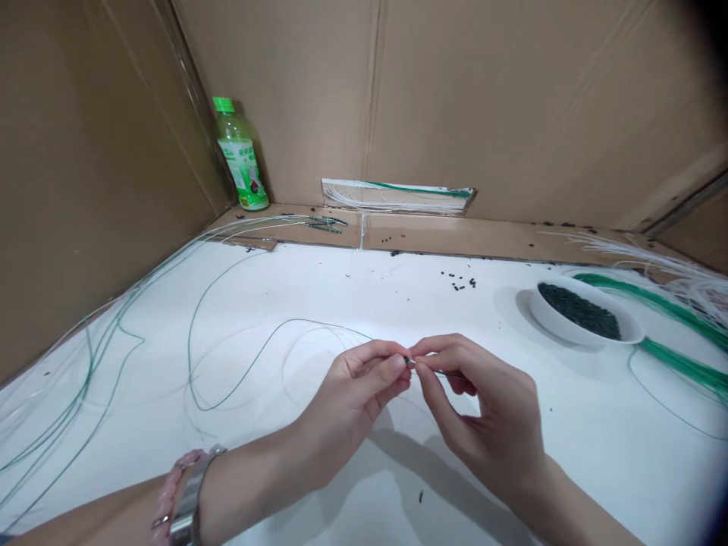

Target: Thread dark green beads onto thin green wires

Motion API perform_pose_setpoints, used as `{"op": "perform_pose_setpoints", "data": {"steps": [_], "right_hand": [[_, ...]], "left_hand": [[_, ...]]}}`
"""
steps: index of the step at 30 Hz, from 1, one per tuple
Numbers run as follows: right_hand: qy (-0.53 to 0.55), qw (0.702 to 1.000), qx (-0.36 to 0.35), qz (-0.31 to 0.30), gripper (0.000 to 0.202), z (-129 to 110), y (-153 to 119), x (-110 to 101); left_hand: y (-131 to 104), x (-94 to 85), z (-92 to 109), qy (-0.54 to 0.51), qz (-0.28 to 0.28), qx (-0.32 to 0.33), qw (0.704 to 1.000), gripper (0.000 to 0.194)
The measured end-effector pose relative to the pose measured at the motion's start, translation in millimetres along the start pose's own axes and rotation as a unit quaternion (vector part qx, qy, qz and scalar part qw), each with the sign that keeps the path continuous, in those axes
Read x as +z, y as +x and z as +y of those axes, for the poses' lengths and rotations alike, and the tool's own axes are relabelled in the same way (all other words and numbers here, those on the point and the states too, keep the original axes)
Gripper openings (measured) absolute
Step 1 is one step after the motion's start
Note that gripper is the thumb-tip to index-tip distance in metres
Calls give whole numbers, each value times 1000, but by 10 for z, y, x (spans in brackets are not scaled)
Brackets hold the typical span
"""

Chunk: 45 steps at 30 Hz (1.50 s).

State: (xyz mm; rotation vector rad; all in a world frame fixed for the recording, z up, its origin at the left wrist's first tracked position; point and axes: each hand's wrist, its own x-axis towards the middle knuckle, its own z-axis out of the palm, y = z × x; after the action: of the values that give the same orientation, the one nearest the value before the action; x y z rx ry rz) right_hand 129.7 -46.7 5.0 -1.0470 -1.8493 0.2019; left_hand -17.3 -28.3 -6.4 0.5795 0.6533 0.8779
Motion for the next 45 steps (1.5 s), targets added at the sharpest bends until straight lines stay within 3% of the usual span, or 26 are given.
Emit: {"op": "perform_pose_setpoints", "data": {"steps": [13,24,33,45], "right_hand": [[8,1000,3,-5,15,7,1,2],[-35,998,-56,21,16,8,3,18],[-13,999,-34,-3,16,-1,2,4],[-27,998,-47,-12,18,-10,18,-33]], "left_hand": [[1,-15,-20,-4,-5,6,1000,9],[-25,7,-12,26,-7,34,999,10],[8,-12,-18,75,-1,54,996,10],[28,-35,67,213,-20,190,958,8]]}}
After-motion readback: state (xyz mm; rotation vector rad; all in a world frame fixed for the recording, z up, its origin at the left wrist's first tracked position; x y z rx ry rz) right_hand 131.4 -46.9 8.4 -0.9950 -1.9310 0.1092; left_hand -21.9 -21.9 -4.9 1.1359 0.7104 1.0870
